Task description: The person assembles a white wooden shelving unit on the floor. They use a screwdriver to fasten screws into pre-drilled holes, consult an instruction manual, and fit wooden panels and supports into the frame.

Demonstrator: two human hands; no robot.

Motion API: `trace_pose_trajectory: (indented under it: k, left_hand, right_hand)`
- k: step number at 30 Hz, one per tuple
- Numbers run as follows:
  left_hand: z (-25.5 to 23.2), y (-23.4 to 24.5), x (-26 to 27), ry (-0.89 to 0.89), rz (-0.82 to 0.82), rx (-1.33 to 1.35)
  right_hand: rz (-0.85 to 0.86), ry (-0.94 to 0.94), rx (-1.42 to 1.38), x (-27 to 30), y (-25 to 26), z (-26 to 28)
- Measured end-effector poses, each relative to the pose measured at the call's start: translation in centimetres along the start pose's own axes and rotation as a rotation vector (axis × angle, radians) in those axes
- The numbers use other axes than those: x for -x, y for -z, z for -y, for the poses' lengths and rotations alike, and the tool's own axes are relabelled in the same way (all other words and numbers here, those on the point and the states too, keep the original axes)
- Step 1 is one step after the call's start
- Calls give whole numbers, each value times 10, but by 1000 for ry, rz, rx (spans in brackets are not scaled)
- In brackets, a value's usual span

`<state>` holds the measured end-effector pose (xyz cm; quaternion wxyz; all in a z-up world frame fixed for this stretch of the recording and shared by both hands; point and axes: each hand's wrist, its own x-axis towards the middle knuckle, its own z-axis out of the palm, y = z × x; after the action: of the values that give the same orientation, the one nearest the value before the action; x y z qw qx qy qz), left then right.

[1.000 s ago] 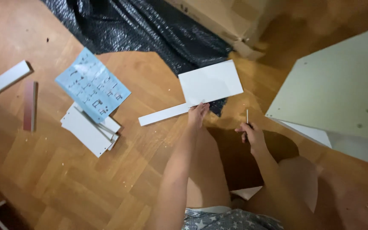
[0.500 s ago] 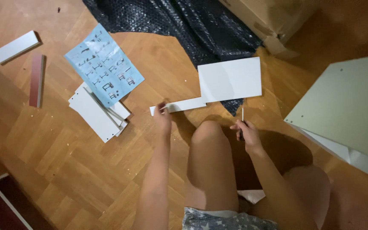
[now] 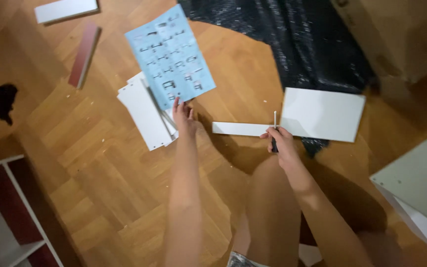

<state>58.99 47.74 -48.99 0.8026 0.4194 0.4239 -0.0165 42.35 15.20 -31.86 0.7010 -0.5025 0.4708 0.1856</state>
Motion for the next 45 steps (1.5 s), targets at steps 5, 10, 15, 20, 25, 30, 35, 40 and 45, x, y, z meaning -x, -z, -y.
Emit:
trace_pose_trajectory:
  k: [5, 10, 15, 20, 25, 30, 35, 40, 45]
  left_hand:
    - [-4, -33, 27, -58, -171, 10]
    - [-10, -72, 160, -57, -332, 12]
    - [36, -31, 271, 101, -232, -138]
    - [48, 10, 366, -92, 98, -409]
    - [18, 16, 431, -107, 355, -690]
    - [50, 75, 437, -90, 525, -662]
    - [8, 70, 404, -194, 530, -845]
    - [-60, -25, 464, -14, 856, -728]
    - [-98, -77, 547, -87, 1188, -671]
  right_hand:
    - [66, 48, -6, 1, -13, 0]
    - [15, 49, -61, 12, -1, 2]
    - [-53, 88, -127, 26, 7, 5]
    - [37, 112, -386, 59, 33, 23]
    - [2, 204, 58, 78, 84, -25]
    - [-189, 271, 651, 146, 111, -60]
    - [-234, 371, 127, 246, 148, -51]
    - [-26, 656, -122, 352, 180, -23]
    - [-72, 810, -275, 399, 197, -19]
